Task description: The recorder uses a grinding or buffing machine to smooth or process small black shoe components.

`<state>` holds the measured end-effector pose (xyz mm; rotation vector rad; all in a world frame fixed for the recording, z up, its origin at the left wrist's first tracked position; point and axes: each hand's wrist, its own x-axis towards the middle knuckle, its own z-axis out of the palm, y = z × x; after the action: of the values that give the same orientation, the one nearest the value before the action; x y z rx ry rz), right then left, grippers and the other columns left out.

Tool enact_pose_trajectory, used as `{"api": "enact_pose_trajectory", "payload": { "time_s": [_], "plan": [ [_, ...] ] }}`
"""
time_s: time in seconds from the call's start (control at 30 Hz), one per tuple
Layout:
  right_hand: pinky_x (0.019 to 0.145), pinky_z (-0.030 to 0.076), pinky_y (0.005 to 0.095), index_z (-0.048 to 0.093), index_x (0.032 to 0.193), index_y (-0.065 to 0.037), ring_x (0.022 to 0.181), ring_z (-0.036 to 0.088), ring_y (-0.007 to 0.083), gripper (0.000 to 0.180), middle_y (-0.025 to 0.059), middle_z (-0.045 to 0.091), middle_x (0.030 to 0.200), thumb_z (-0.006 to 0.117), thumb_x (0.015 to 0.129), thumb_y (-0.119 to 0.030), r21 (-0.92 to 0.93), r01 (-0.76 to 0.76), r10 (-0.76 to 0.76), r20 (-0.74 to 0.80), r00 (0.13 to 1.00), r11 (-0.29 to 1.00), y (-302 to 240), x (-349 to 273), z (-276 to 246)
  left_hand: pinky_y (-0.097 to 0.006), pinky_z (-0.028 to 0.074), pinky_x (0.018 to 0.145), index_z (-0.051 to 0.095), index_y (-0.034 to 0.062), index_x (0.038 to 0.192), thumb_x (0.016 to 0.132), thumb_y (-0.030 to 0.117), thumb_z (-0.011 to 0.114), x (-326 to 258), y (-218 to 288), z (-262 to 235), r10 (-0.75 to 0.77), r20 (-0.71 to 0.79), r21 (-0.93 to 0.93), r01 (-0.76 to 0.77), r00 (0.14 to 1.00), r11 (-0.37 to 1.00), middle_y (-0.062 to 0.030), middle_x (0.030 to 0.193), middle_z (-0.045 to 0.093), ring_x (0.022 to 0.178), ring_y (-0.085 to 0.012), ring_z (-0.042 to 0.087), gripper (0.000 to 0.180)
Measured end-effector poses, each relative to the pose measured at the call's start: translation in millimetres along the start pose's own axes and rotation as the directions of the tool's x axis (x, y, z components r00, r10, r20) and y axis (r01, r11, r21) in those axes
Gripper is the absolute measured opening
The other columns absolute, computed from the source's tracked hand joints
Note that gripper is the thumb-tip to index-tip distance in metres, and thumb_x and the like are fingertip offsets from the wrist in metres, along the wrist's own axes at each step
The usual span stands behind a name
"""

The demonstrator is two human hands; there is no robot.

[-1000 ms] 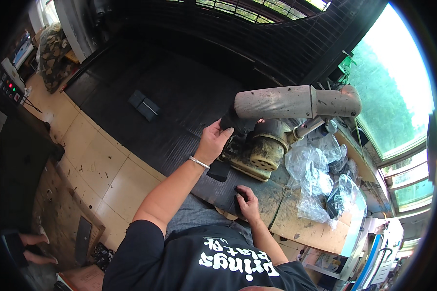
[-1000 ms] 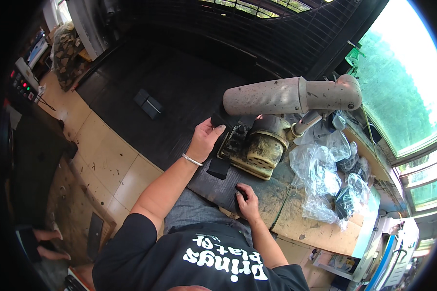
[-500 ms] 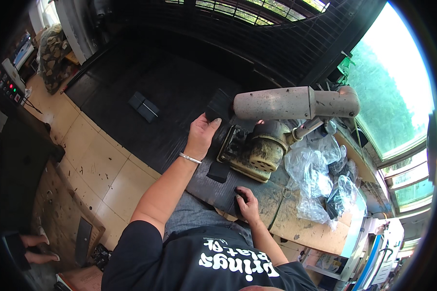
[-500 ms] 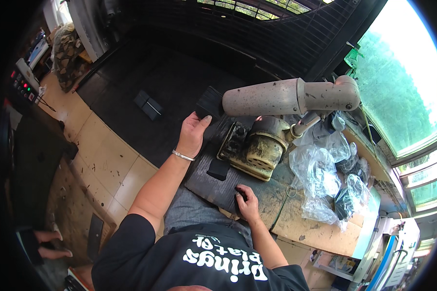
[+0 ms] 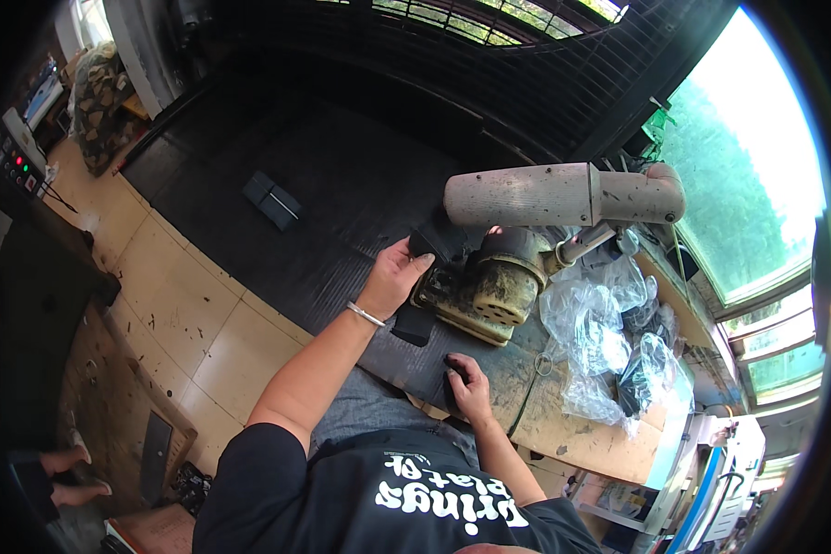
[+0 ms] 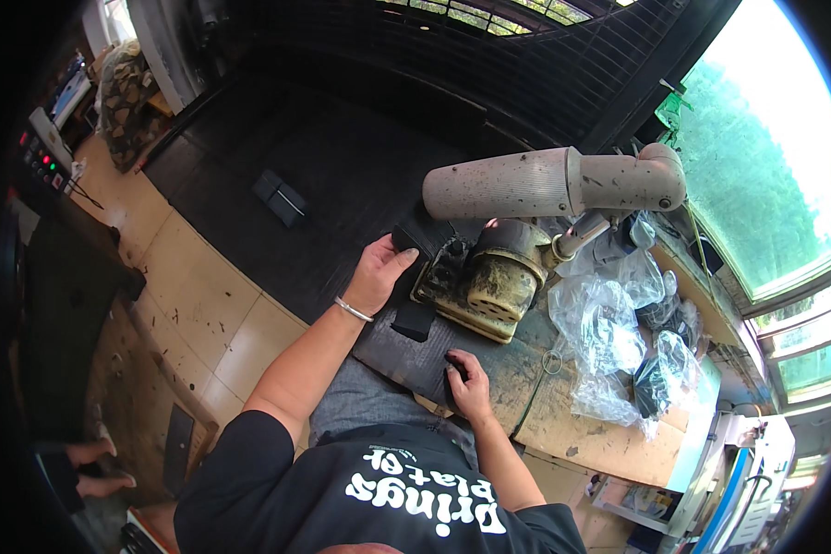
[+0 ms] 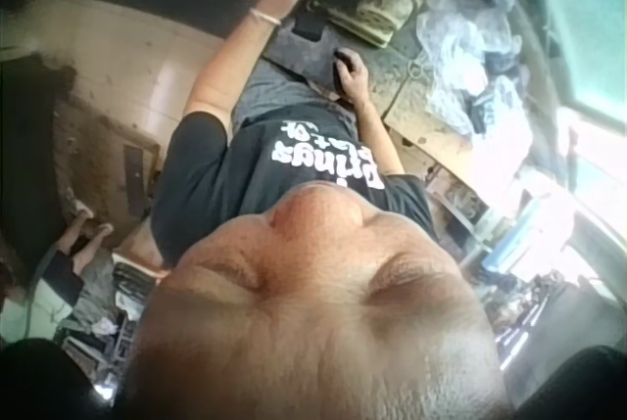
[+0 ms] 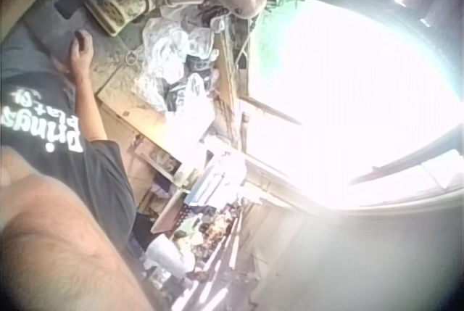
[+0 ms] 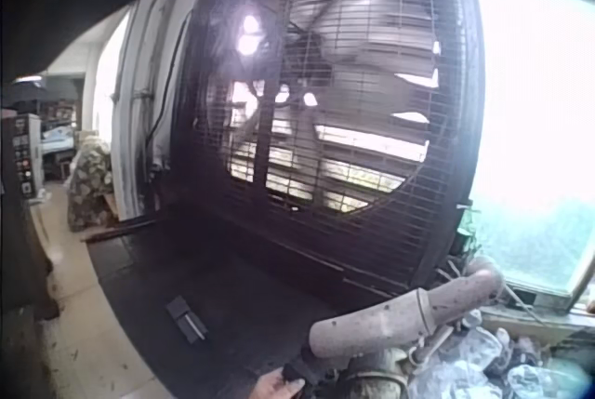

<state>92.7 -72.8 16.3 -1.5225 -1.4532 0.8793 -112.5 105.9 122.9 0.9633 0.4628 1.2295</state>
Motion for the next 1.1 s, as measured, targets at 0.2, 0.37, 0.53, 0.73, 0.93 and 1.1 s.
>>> {"api": "enact_pose_trajectory", "payload": {
  "time_s": [0.2, 0.37, 0.53, 0.73, 0.93, 1.1],
  "plan": [
    [0.093, 0.048, 0.0303, 0.063, 0.113, -0.001, 0.106, 0.063, 0.0225, 0.028, 0.0122, 0.066, 0.112, 0.058, 0.085, -0.001, -0.037, 0.034, -0.034, -0.009, 0.999, 0.999, 1, 0, 0, -0.025, 0.045, 0.094, 0.061, -0.0017, 0.116, 0.094, 0.005, 0.06, 5, 9, -4, 0.025, -0.002, -0.04, -0.025, 1.0, 0.999, -0.005, 0.112, 0.067, 0.102, -0.0104, 0.061, 0.023],
    [0.092, 0.048, 0.0303, 0.063, 0.113, -0.001, 0.106, 0.064, 0.0222, 0.028, 0.0122, 0.066, 0.112, 0.058, 0.086, -0.001, -0.05, 0.029, -0.03, -0.007, 1.0, 0.998, 2, 2, -1, -0.025, 0.047, 0.092, 0.06, -0.0019, 0.114, 0.094, 0.005, 0.061, 18, 18, -4, 0.12, -0.105, -0.157, -0.136, 0.987, 0.978, -0.0058, 0.109, 0.067, 0.1, -0.0113, 0.062, 0.021],
    [0.092, 0.048, 0.0302, 0.062, 0.113, -0.001, 0.105, 0.064, 0.0214, 0.026, 0.012, 0.066, 0.111, 0.059, 0.087, -0.003, -0.046, 0.036, -0.037, -0.006, 0.999, 0.998, 1, 0, -1, -0.027, 0.044, 0.098, 0.06, -0.003, 0.115, 0.093, 0.003, 0.061, 22, 21, -13, 0.125, -0.075, -0.225, -0.139, 0.989, 0.964, -0.0078, 0.113, 0.066, 0.106, -0.0125, 0.06, 0.024],
    [0.093, 0.048, 0.033, 0.063, 0.113, -0.002, 0.104, 0.064, 0.0261, 0.026, 0.013, 0.066, 0.11, 0.062, 0.086, -0.005, -0.008, 0.008, -0.008, -0.013, 1.0, 1.0, 2, -9, 0, -0.026, 0.046, 0.092, 0.062, 0.0002, 0.112, 0.092, 0.004, 0.061, 4, 11, -6, 0.046, -0.07, -0.206, -0.059, 0.997, 0.977, -0.0053, 0.11, 0.067, 0.103, -0.0122, 0.061, 0.02],
    [0.1, 0.043, 0.0332, 0.039, 0.142, 0.001, 0.12, 0.052, 0.0217, 0.063, 0.0117, 0.052, 0.133, 0.066, 0.086, -0.008, 0.503, -0.115, 0.131, 0.004, 0.991, 0.857, -44, 15, -5, -0.031, 0.036, 0.109, 0.052, -0.0038, 0.129, 0.095, 0.003, 0.056, -58, -34, 13, -0.187, 0.033, -0.191, 0.19, 0.982, 0.963, -0.0101, 0.129, 0.059, 0.12, -0.0164, 0.054, 0.035],
    [0.094, 0.045, 0.0304, 0.041, 0.143, -0.001, 0.116, 0.054, 0.0188, 0.072, 0.012, 0.053, 0.134, 0.074, 0.08, -0.01, 0.336, 0.009, 0.03, -0.112, 0.993, 0.942, -73, 34, -7, -0.029, 0.04, 0.104, 0.052, -0.0011, 0.13, 0.096, 0.003, 0.055, -110, -79, 23, -0.315, 0.02, -0.165, 0.314, 0.949, 0.935, -0.0092, 0.126, 0.06, 0.117, -0.0151, 0.055, 0.035]
  ]
}}
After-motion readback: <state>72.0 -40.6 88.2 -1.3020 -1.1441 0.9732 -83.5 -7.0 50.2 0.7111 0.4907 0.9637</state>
